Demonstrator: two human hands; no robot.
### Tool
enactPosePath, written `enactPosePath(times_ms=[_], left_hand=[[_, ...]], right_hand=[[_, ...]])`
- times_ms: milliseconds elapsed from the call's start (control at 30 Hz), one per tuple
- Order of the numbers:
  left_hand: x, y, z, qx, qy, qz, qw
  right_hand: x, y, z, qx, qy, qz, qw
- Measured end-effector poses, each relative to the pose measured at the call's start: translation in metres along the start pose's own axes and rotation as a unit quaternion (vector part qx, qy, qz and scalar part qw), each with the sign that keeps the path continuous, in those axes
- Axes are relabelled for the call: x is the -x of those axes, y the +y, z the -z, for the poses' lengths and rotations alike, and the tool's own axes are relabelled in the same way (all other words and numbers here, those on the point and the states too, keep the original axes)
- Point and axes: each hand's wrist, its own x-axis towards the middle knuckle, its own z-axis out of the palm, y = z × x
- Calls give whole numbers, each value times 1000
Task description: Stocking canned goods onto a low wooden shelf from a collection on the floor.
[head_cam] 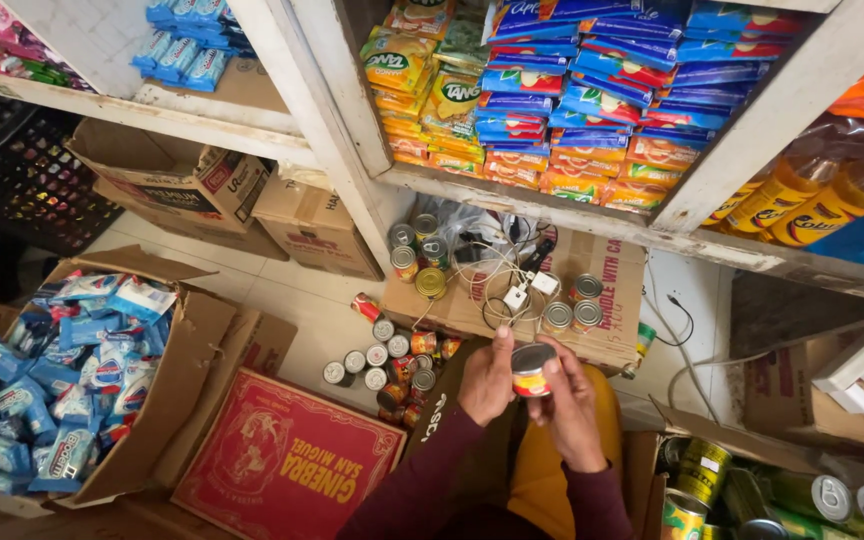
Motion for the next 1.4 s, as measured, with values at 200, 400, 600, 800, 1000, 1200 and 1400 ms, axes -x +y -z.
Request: enactPosePath(times_ms=[200, 400, 600, 800, 1000, 1200, 1400], left_hand=[[0, -16, -5, -5, 26, -51, 998], [15, 15, -1, -8, 5, -212, 977], [0, -8, -10, 35, -40, -115, 992], [6, -11, -14, 166, -46, -49, 984], [12, 6, -9, 178, -111, -25, 978], [-2, 2, -16, 250, -114, -25, 961], [-8, 2, -22, 365, -49, -68, 927]], right_hand=[[-20, 13, 11, -114, 13, -83, 990], [-20, 8, 16, -81, 87, -89, 989], [-10, 13, 9, -23, 32, 21, 999], [3, -20, -17, 266, 57, 322, 907], [-3, -1, -1, 290, 40, 261, 920], [4, -13, -12, 352, 27, 346, 869], [7, -4, -16, 270, 34, 397, 877]])
